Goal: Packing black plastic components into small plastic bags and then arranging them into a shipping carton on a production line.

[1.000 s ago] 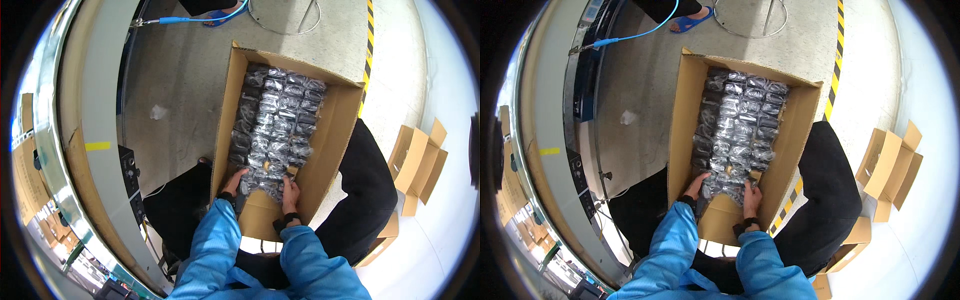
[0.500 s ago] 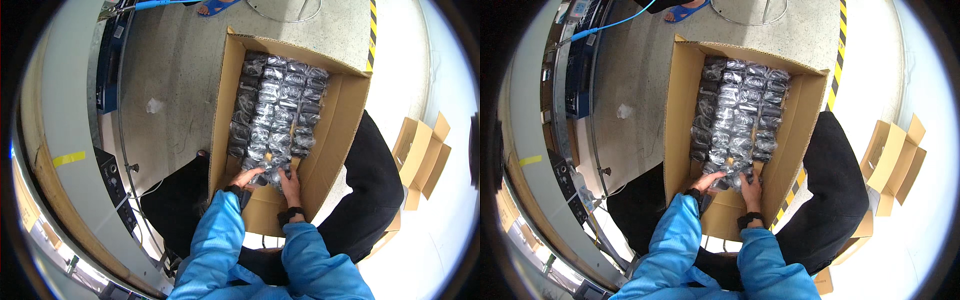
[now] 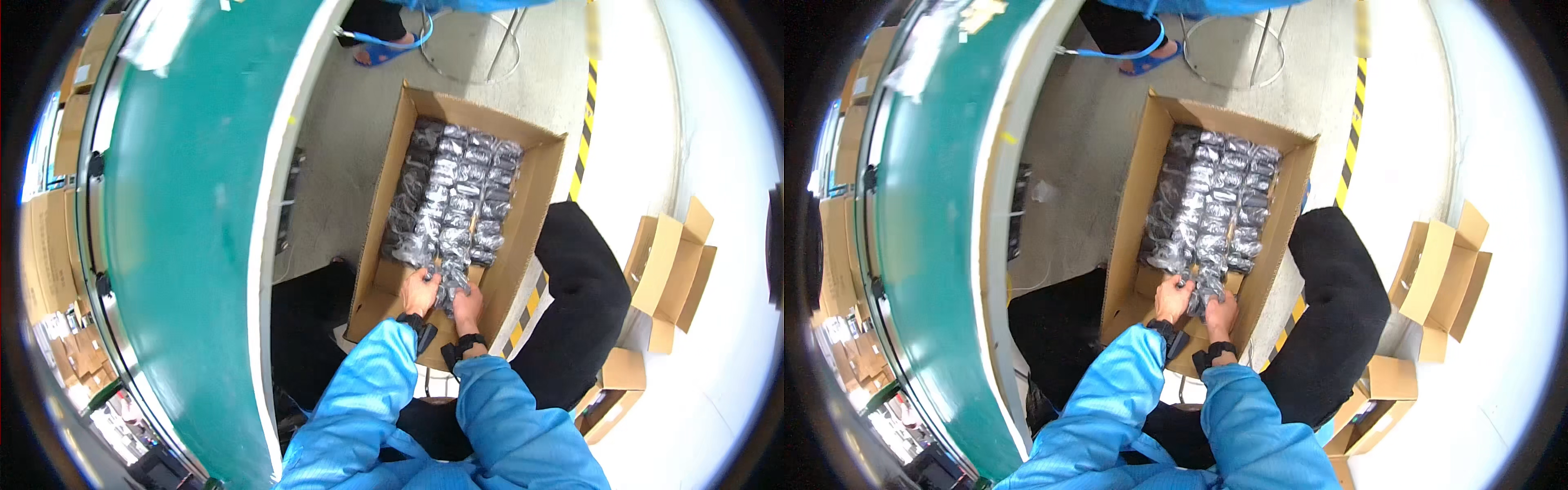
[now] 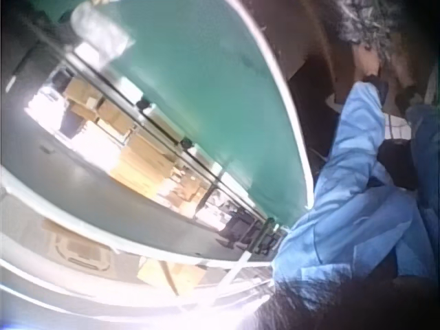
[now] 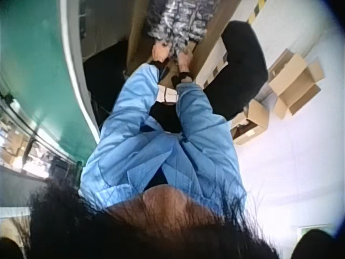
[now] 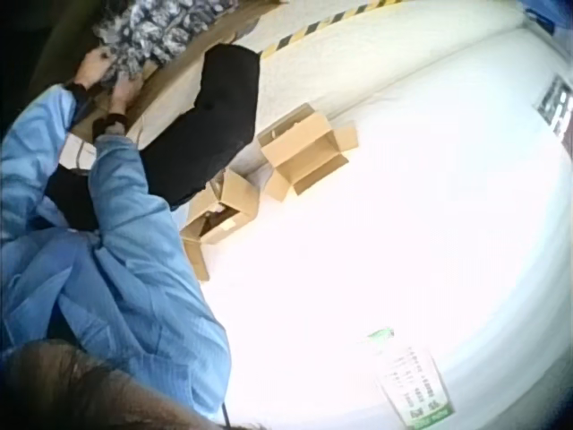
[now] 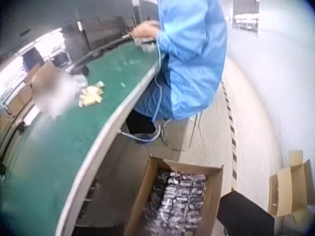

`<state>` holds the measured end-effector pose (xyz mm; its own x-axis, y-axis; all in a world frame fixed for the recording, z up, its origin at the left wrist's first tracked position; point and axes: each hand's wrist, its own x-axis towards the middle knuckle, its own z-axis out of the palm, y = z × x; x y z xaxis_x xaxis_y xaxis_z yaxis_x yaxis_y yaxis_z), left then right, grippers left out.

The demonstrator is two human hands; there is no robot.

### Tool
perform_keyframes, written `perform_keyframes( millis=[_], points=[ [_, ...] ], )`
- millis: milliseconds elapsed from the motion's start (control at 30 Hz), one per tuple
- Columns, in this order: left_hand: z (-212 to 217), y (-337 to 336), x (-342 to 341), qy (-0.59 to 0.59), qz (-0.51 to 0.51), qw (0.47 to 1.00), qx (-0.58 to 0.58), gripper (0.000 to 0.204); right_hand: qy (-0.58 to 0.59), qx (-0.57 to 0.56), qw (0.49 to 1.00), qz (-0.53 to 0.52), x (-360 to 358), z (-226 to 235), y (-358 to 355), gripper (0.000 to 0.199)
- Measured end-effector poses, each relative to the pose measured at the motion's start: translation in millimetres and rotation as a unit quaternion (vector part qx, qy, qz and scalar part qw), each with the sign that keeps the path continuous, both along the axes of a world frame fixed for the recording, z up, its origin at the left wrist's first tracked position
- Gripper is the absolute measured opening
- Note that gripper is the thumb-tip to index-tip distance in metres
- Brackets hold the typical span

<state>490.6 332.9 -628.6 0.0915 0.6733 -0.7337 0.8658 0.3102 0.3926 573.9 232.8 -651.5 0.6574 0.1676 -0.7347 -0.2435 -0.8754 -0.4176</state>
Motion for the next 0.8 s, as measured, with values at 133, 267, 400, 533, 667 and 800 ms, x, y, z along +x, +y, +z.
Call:
perform_keyframes(
  millis=[133, 267, 400, 533, 667, 800],
  points=[
    [48.9, 0.9, 3.4, -0.053, 0.056, 0.99, 0.118, 0.052, -0.054, 0.075, 0.994, -0.054, 5.0, 65.9, 19.0, 0.027],
    [170.6, 7.3, 13.6, -0.241, 0.106, 0.941, 0.212, 0.027, -0.179, 0.287, 0.941, -0.033, 15.1, 173.5, 27.7, 0.023],
    [320.6, 2.7, -19.1, -0.352, 0.115, 0.853, 0.368, 0.023, -0.206, 0.442, 0.873, -0.019, -9.0, 324.3, 47.0, 0.02],
    [405.0, -10.1, -68.1, -0.408, 0.174, 0.76, 0.474, 0.013, -0.258, 0.582, 0.768, 0.07, -36.4, 400.4, 69.8, 0.018],
    [450.6, 14.5, -122.6, -0.3, 0.27, 0.76, 0.509, 0.014, -0.2, 0.634, 0.718, 0.205, -84.6, 450.1, 128.1, 0.018],
    [439.0, 61.1, -198.0, -0.37, 0.414, 0.71, 0.434, 0.013, -0.197, 0.517, 0.74, 0.382, -151.4, 453.2, 192.8, 0.027]
  ],
)
